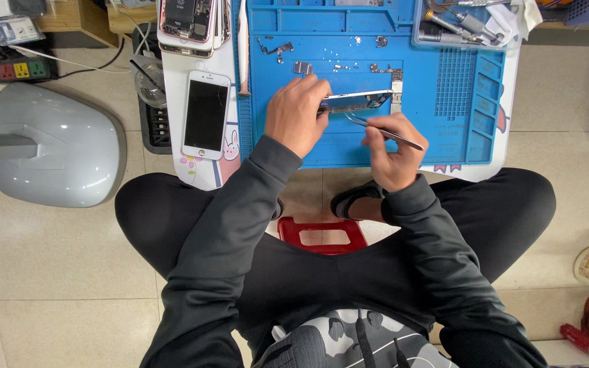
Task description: The person is repairing a disassembled smartphone on a blue work mat. They use tweezers to carefully place and adjust small internal components, including a battery and ribbon cables, into the phone's chassis.
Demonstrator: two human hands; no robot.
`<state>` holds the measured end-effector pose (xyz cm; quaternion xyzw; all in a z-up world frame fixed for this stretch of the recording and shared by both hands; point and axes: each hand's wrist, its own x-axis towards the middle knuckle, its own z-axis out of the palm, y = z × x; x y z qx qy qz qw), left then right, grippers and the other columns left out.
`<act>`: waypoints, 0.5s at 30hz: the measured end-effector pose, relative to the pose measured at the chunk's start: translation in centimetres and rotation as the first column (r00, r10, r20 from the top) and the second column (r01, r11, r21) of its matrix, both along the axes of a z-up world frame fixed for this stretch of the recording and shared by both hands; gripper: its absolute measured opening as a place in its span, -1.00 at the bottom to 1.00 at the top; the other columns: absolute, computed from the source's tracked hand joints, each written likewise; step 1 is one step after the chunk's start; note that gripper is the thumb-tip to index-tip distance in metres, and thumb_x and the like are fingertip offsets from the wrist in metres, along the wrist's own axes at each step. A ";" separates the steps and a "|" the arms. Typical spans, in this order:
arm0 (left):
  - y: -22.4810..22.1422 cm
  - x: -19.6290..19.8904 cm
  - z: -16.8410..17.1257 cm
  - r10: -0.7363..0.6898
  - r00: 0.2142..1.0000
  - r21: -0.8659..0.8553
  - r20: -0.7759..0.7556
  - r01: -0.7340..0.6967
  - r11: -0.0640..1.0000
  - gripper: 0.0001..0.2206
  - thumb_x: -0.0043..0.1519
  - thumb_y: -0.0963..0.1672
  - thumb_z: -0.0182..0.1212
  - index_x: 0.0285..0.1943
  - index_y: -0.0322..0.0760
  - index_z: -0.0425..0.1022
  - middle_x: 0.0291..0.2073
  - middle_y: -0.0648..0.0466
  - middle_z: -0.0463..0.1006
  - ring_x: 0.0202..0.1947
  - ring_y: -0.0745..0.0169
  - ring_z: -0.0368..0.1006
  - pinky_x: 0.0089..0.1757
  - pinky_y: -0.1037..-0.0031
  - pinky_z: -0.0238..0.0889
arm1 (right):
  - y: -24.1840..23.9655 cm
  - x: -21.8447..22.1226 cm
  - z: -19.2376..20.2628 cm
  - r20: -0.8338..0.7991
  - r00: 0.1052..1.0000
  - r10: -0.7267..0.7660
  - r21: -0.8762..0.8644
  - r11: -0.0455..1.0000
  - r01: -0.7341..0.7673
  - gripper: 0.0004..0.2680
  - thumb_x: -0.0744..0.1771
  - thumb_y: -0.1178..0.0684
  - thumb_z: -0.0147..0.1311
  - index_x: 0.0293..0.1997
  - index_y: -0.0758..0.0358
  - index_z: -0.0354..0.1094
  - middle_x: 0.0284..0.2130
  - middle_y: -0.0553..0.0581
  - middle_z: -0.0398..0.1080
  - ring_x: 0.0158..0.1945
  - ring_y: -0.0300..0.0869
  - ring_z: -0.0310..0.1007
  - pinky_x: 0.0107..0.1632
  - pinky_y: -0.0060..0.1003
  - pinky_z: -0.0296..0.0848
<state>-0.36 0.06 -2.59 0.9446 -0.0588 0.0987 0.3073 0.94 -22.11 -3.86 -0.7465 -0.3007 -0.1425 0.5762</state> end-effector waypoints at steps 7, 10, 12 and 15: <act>0.0 0.2 1.5 -0.029 0.999 -0.017 -0.036 0.028 0.999 -0.75 0.12 -0.28 0.44 -0.23 -0.19 0.40 -0.42 0.13 0.30 -0.31 0.05 0.50 -0.27 0.18 0.46 | -6.7 2.9 4.5 0.133 0.972 -0.193 -0.006 0.981 0.195 -0.86 0.47 0.19 0.12 0.04 0.55 0.46 -0.34 0.31 0.37 -0.44 0.01 0.51 -0.55 -0.24 0.48; 0.0 0.0 1.7 -0.020 0.997 0.012 -0.079 0.021 1.000 -0.75 0.10 -0.26 0.47 -0.24 -0.18 0.44 -0.41 0.14 0.33 -0.31 0.04 0.51 -0.27 0.17 0.47 | -9.6 3.5 3.9 -0.057 0.972 -0.228 -0.136 0.966 0.218 -0.74 0.54 0.11 -0.07 0.33 0.57 0.24 -0.07 0.43 0.29 -0.16 0.07 0.50 -0.37 -0.11 0.57; 0.0 0.0 1.7 -0.007 0.996 0.033 -0.087 0.010 0.999 -0.76 0.10 -0.25 0.48 -0.23 -0.18 0.45 -0.41 0.15 0.34 -0.31 0.07 0.52 -0.27 0.18 0.47 | -11.1 4.1 3.2 -0.171 0.954 -0.248 -0.211 0.955 0.210 -0.79 0.52 0.30 -0.12 0.32 0.63 0.23 -0.05 0.52 0.31 -0.12 0.11 0.46 -0.34 -0.03 0.57; -0.2 0.2 2.2 0.012 0.996 0.041 -0.094 -0.009 0.999 -0.76 0.08 -0.25 0.48 -0.25 -0.19 0.45 -0.42 0.14 0.34 -0.32 0.07 0.51 -0.26 0.17 0.47 | -11.5 4.3 3.4 0.079 0.931 -0.357 -0.575 0.746 0.335 -0.86 0.45 0.27 0.11 0.11 0.42 0.53 -0.21 0.39 0.47 -0.28 0.18 0.52 -0.42 -0.01 0.52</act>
